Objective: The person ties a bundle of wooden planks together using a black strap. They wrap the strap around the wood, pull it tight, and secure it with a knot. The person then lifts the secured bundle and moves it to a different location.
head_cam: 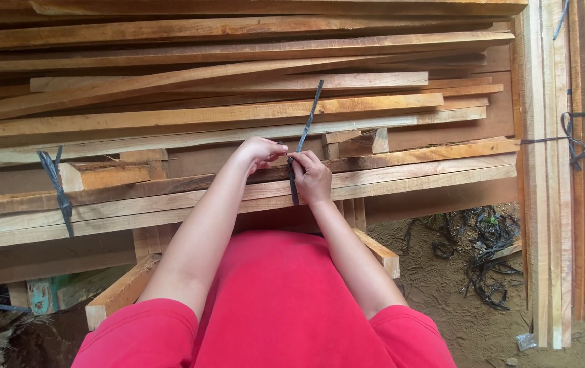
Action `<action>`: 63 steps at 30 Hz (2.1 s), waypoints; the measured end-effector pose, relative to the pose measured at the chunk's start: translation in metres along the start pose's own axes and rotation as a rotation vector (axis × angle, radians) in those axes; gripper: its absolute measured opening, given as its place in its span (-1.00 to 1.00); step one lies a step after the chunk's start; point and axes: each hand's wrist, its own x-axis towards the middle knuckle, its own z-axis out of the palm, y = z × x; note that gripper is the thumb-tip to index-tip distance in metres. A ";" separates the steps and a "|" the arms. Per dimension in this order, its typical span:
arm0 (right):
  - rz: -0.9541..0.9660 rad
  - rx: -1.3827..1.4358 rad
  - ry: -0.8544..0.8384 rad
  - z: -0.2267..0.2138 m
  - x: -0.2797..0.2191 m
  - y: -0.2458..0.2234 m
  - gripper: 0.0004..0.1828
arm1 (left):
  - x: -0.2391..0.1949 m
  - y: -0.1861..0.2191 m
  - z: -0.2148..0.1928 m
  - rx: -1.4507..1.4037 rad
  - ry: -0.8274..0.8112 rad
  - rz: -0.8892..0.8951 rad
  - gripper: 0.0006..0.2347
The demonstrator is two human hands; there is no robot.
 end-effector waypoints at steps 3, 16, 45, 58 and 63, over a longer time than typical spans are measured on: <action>0.003 0.024 0.012 0.000 0.000 -0.002 -0.81 | -0.016 0.011 0.007 -0.074 -0.027 -0.080 -0.79; -0.014 0.068 0.024 0.002 -0.002 0.007 -0.88 | 0.002 -0.011 0.025 -0.362 -0.099 -0.092 -0.86; -0.445 -0.634 -0.562 -0.001 -0.005 0.043 -0.70 | 0.081 -0.016 0.031 0.564 0.428 0.097 -0.83; 0.734 -0.122 -0.626 -0.015 -0.001 -0.027 -0.40 | 0.023 -0.012 0.032 0.236 0.090 0.178 -0.66; 0.960 0.378 -0.363 0.008 -0.024 -0.024 -0.66 | 0.039 -0.007 0.026 0.243 0.066 0.138 -0.75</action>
